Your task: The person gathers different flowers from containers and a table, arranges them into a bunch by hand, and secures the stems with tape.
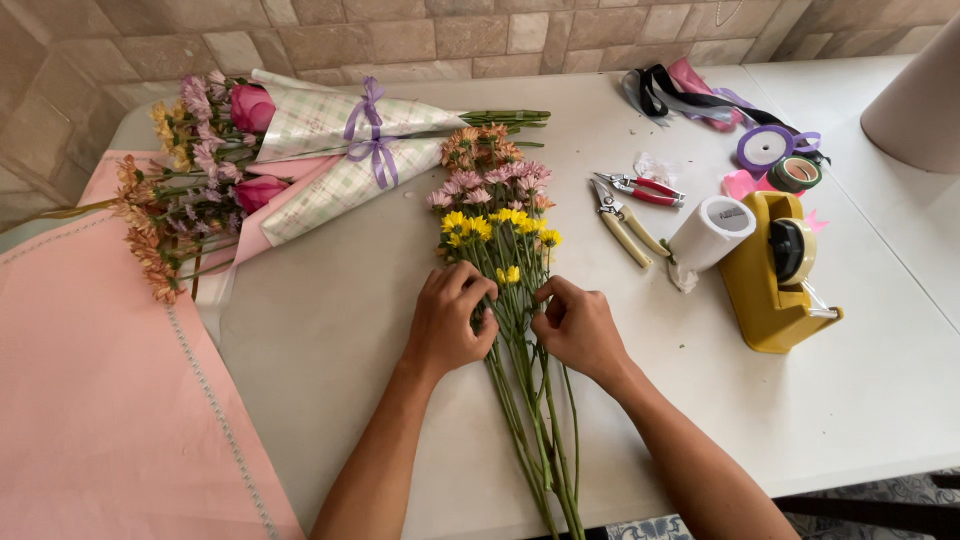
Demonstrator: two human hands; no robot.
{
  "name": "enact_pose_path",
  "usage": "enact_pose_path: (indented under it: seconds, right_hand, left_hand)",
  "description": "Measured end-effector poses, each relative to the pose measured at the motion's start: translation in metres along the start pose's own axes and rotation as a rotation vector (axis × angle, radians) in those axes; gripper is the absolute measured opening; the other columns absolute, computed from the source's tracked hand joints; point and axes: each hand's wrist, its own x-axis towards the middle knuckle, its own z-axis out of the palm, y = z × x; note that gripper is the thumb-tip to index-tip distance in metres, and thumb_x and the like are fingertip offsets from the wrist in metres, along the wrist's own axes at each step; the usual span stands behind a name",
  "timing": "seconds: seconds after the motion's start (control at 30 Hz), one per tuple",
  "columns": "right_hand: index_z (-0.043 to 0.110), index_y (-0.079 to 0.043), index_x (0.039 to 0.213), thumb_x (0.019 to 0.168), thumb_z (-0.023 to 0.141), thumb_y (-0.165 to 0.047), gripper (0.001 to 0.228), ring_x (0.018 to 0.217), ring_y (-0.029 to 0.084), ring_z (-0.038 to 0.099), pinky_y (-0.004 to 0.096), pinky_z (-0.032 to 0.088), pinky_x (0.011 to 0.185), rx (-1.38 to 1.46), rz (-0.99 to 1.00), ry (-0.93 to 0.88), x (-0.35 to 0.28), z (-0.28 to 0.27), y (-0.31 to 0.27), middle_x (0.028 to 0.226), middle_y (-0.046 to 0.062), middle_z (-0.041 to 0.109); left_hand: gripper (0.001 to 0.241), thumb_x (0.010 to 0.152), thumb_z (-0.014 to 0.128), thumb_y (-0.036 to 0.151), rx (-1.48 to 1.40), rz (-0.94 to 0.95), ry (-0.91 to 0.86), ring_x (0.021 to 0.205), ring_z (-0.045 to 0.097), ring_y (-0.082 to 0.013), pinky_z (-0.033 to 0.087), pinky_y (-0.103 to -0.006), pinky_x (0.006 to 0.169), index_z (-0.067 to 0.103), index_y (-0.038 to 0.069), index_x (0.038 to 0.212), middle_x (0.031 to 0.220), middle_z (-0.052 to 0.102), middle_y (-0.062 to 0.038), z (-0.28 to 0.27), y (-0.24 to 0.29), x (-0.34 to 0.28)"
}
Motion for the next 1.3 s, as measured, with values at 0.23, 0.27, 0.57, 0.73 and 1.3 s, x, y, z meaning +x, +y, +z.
enact_pose_path:
  seconds: [0.23,0.27,0.57,0.73,1.3]
  right_hand:
    - [0.073,-0.008,0.093,0.08,0.069,-0.01,0.014,0.051,0.029,0.066,0.041,0.054,0.058,-0.102,-0.012,-0.033,-0.002,-0.003,0.0,0.056,0.008,0.066]
    - [0.072,-0.009,0.094,0.081,0.07,-0.011,0.013,0.052,0.029,0.066,0.041,0.054,0.059,-0.106,-0.017,-0.034,-0.002,-0.004,-0.001,0.056,0.007,0.066]
    - [0.073,-0.015,0.1,0.087,0.072,-0.02,0.014,0.058,0.03,0.068,0.042,0.057,0.065,-0.219,-0.061,0.004,-0.004,-0.017,-0.027,0.058,0.005,0.066]
    - [0.071,-0.015,0.092,0.088,0.076,-0.031,0.018,0.06,0.036,0.068,0.046,0.053,0.066,-0.241,-0.002,0.082,-0.042,-0.04,-0.066,0.057,0.007,0.063]
    - [0.045,-0.011,0.127,0.087,0.068,-0.083,0.086,0.078,0.044,0.074,0.056,0.057,0.058,-0.811,0.17,-0.293,-0.156,0.007,-0.079,0.107,0.009,0.067]
  left_hand:
    - [0.018,0.08,0.067,0.017,0.023,0.072,-0.072,0.079,0.057,-0.0228,0.046,-0.0402,0.082,0.071,0.015,0.098,0.091,0.053,-0.003,-0.009,0.004,0.003]
    - [0.013,0.086,0.067,0.023,0.041,0.076,-0.035,0.077,0.057,-0.0226,0.046,-0.0396,0.081,0.071,0.014,0.095,0.088,0.052,-0.003,-0.01,0.006,0.004]
    - [0.024,0.09,0.056,0.028,0.103,0.237,0.196,0.086,0.053,-0.0255,0.045,-0.0414,0.082,0.067,0.014,0.107,0.093,0.049,-0.005,-0.005,0.024,0.011]
    - [0.047,0.093,0.036,0.017,-0.009,0.323,0.076,0.14,0.05,-0.0424,0.044,-0.0601,0.109,0.069,0.011,0.125,0.138,0.056,-0.018,0.004,0.047,0.014]
    - [0.031,0.099,0.054,0.022,-0.014,0.323,-0.24,0.126,0.062,-0.0344,0.029,-0.0601,0.121,0.056,0.01,0.128,0.117,0.074,-0.01,0.038,0.039,0.005]
